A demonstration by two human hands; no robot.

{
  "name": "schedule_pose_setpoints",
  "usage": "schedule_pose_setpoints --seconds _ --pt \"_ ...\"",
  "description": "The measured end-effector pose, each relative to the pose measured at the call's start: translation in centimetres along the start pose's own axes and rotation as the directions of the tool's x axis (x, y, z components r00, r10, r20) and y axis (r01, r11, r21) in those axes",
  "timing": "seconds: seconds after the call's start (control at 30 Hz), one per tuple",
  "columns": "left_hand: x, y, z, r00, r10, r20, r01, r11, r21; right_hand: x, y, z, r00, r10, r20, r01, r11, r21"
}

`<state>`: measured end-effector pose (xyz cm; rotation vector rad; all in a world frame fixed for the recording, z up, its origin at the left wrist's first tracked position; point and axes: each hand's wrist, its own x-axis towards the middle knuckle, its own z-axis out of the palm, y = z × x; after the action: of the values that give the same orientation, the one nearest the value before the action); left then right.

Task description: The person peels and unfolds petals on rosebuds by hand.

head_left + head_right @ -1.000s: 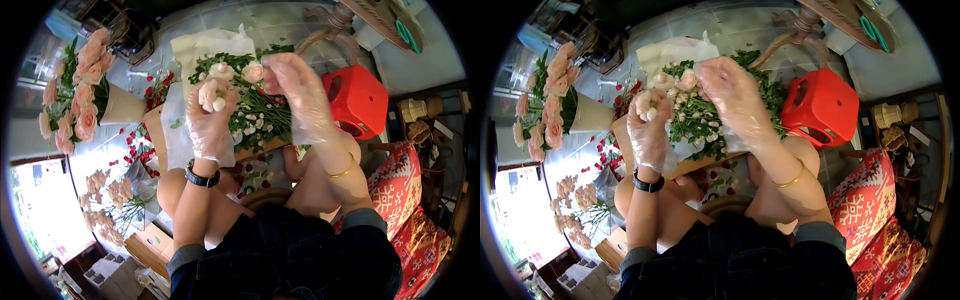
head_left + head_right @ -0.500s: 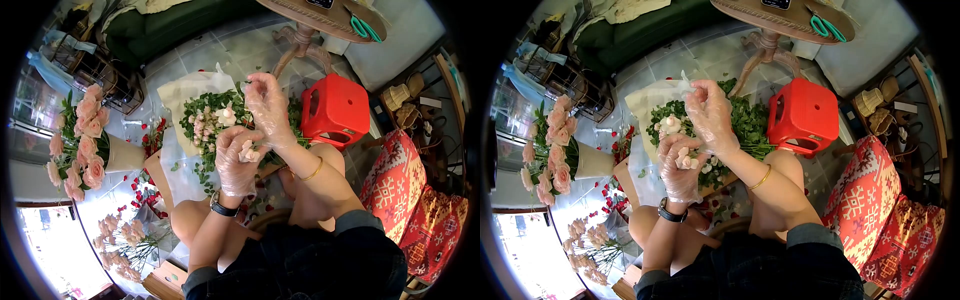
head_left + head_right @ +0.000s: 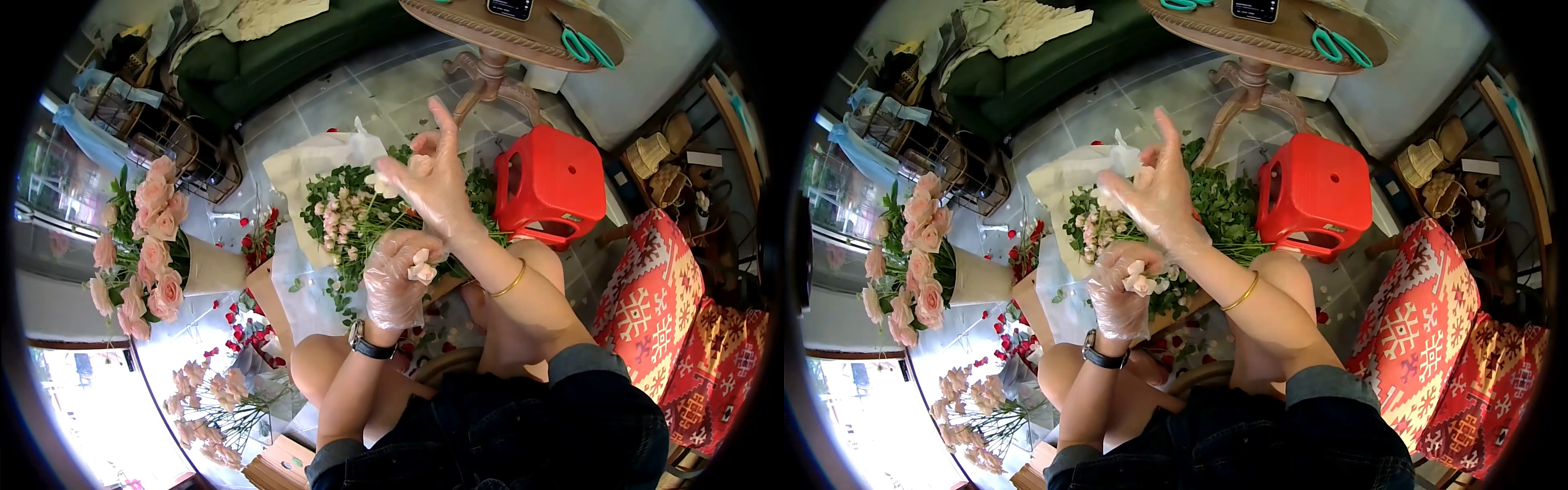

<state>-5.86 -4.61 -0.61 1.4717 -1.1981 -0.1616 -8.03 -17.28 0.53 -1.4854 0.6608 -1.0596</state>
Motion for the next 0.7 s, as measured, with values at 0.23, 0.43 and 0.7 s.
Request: schedule_pose_setpoints --seconds 0.23,0.43,0.7 --pt "0.2 -0.3 0.2 0.999 -0.040 0.033 0.043 0.991 -0.125 0.3 -0.6 -0.1 0.985 0.064 0.161 -0.091 0.982 0.166" --pt "0.4 0.1 0.0 0.927 -0.374 -0.013 0.299 0.761 -0.575 1.0 -1.9 -1.6 0.979 -0.198 0.051 0.186 0.967 0.175" --pt "0.9 -0.2 -3.2 0.888 -0.455 0.059 0.236 0.343 -0.909 1.6 -3.6 -4.5 0.874 -0.060 0.482 -0.209 0.850 0.484"
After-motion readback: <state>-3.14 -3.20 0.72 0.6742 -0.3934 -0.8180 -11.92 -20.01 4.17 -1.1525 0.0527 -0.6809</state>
